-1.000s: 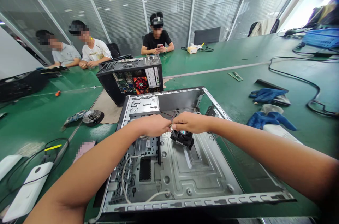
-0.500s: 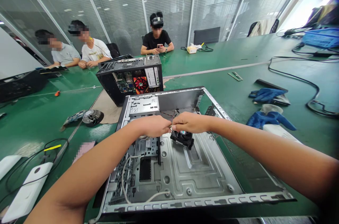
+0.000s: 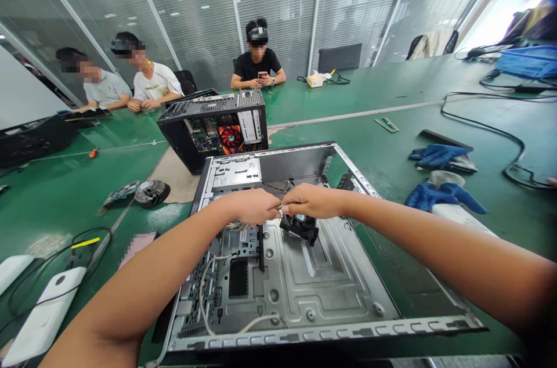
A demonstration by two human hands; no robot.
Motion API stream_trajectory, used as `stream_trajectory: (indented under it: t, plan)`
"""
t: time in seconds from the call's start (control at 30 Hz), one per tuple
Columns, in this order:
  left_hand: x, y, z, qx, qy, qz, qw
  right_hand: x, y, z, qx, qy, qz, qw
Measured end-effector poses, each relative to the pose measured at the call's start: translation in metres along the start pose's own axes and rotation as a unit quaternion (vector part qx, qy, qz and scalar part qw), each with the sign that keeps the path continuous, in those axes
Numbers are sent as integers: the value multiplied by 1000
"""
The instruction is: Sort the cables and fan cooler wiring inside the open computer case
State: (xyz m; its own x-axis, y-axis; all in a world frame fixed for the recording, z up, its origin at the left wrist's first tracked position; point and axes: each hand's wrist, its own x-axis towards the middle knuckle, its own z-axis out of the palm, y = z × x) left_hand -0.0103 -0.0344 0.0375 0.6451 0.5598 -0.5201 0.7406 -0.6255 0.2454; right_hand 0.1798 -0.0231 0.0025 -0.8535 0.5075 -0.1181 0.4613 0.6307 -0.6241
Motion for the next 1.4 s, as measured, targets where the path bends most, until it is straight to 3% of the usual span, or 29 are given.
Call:
stream_trajectory:
  t: [0.33, 0.6, 0.97, 1.4]
  plan:
    - [-2, 4, -3, 25, 17, -3, 1000, 0, -2, 1, -28, 3, 1, 1000]
    - [-2, 4, -3, 4, -15, -22, 1000, -1, -4, 1, -41, 5, -3, 999]
    - [-4, 8, -1, 129, 45, -14, 991, 0, 2, 2, 5, 0, 4, 1000]
    - [-2, 5, 0, 117, 25, -12, 993, 0, 0, 3, -32, 7, -1, 999]
